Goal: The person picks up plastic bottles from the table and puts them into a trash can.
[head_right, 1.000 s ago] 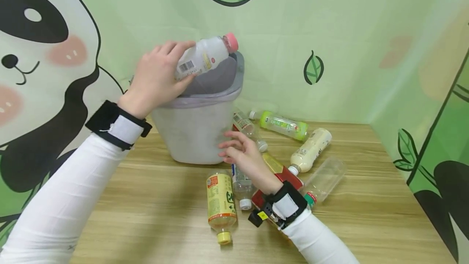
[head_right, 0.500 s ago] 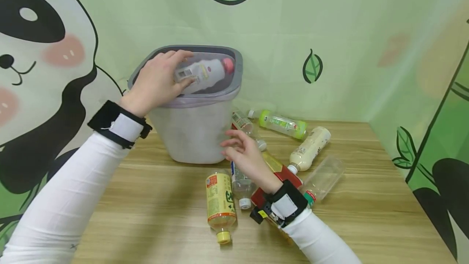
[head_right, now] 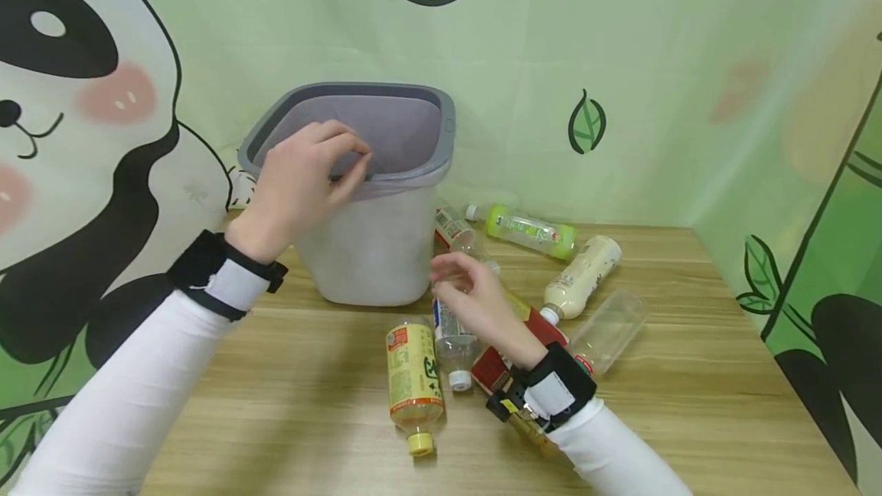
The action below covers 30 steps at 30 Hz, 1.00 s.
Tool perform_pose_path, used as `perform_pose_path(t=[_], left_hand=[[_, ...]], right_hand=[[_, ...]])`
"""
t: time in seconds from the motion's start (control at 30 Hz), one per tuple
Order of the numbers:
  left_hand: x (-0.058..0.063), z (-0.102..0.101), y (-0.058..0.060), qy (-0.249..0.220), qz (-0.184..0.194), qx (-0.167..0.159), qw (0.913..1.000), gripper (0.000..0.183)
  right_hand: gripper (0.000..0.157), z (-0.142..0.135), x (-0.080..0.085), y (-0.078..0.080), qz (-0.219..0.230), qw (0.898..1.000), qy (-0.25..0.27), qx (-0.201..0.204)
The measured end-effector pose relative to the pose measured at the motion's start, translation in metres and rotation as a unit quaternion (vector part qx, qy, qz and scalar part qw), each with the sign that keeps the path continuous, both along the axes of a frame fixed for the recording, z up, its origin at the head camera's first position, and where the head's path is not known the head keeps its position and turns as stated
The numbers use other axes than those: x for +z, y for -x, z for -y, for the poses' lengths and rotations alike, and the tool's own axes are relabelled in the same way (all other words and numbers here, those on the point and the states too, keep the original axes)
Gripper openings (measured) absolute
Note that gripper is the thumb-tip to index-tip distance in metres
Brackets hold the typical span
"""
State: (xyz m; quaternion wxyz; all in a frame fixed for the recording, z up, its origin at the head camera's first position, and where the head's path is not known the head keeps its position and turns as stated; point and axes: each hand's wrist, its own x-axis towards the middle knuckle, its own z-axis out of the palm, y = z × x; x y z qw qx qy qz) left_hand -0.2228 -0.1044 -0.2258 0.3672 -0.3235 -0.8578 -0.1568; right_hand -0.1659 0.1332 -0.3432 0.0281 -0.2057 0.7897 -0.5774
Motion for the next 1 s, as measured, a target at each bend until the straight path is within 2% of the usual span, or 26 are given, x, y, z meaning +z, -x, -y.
perform_pose_path(t=[0.1,0.23,0.4,0.53,0.6,0.73,0.83,1.0], left_hand=[[-0.008,-0.003,-0.009,-0.019,-0.034,-0.045,0.9982,0.014],[-0.023,-0.007,-0.023,-0.033,-0.072,-0.100,0.9919,0.010],[-0.049,-0.010,-0.039,-0.028,-0.080,-0.126,0.9884,0.009],[-0.073,-0.010,-0.048,-0.012,-0.057,-0.123,0.9907,0.011],[-0.086,-0.009,-0.052,-0.002,-0.041,-0.121,0.9917,0.012],[-0.110,-0.010,-0.061,0.014,-0.006,-0.123,0.9923,0.015],[-0.127,-0.012,-0.068,0.033,0.025,-0.124,0.9914,0.019],[-0.146,-0.019,-0.079,0.065,0.077,-0.128,0.9866,0.024]], right_hand=[[0.029,-0.007,-0.001,-0.002,-0.045,0.998,-0.050,-0.017],[0.026,-0.017,-0.003,-0.007,-0.075,0.993,-0.090,-0.034],[0.027,-0.036,-0.006,-0.014,-0.110,0.984,-0.131,-0.047],[0.029,-0.052,-0.011,-0.022,-0.140,0.974,-0.166,-0.059],[0.031,-0.059,-0.014,-0.026,-0.158,0.966,-0.193,-0.068],[0.035,-0.069,-0.019,-0.034,-0.202,0.943,-0.252,-0.077],[0.039,-0.074,-0.023,-0.041,-0.225,0.926,-0.295,-0.068],[0.044,-0.082,-0.031,-0.053,-0.237,0.903,-0.354,-0.049]])
